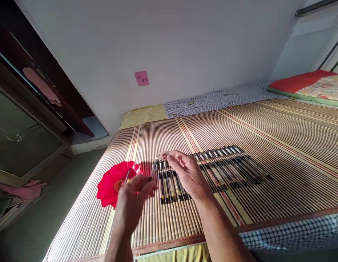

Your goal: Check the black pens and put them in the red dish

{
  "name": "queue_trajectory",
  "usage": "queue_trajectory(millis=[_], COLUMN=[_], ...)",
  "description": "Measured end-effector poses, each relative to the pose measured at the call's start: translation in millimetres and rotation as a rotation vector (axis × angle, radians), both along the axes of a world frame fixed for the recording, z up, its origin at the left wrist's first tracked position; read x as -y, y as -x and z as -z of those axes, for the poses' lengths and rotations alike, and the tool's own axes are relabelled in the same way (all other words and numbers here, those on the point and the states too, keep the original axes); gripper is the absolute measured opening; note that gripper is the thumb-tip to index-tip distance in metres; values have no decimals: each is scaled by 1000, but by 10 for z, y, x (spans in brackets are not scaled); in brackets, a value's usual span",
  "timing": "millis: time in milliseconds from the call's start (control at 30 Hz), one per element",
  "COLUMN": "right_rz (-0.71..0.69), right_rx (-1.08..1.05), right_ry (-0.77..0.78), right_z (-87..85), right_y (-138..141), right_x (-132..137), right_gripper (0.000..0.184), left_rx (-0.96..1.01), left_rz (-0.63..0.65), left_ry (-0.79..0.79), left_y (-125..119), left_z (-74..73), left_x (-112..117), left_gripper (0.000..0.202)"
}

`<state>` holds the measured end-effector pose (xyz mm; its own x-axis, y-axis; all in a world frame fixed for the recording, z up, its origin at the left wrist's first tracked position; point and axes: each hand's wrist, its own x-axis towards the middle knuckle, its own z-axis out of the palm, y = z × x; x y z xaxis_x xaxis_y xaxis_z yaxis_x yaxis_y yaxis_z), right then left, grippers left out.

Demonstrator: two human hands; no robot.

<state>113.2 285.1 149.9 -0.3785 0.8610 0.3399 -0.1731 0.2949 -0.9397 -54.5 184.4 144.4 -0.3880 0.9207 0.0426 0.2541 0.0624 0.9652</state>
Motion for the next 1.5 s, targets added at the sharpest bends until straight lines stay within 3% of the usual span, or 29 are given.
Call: queue_trajectory(millis=[100, 233, 367, 567, 733, 1000, 1200, 1300, 1400, 1500], right_rz=[-71, 11, 0, -34, -69, -168, -220, -190, -145, -84], right_rx=[164, 590, 982, 1172, 1207, 1203, 1164, 1129, 1030, 679], right_ry=[-70, -236, -280, -334, -385, -483, -523, -485, -434, -362], right_z=[107, 237, 286, 409, 503, 427, 358, 222, 69, 8], right_y=[102, 468, 920, 1269, 1392, 1422, 1455, 1298, 940, 532], right_x=[-96, -356, -639, -812, -756, -712, -694, -692, -646, -528], right_gripper=[28, 24, 21, 25, 26, 39, 25, 28, 21, 6], left_rx=[-52, -101, -74, -17, 22, -59, -7, -41, -9, 51], left_rz=[-205, -378, -370, -331, -285, -294, -184, -205, -214, -172], left_ry=[-64, -111, -119, -137, -129, -139, -96, -126, -154, -167], left_y=[483, 933, 1021, 996, 932, 877, 924, 904, 845, 762], left_z=[-44, 15, 46, 67, 69, 60, 124, 172, 215, 231], left_x=[149, 309, 352, 342, 299, 260, 232, 208, 159, 98], left_gripper=[35, 43, 49, 45, 44, 39, 42, 35, 31, 32])
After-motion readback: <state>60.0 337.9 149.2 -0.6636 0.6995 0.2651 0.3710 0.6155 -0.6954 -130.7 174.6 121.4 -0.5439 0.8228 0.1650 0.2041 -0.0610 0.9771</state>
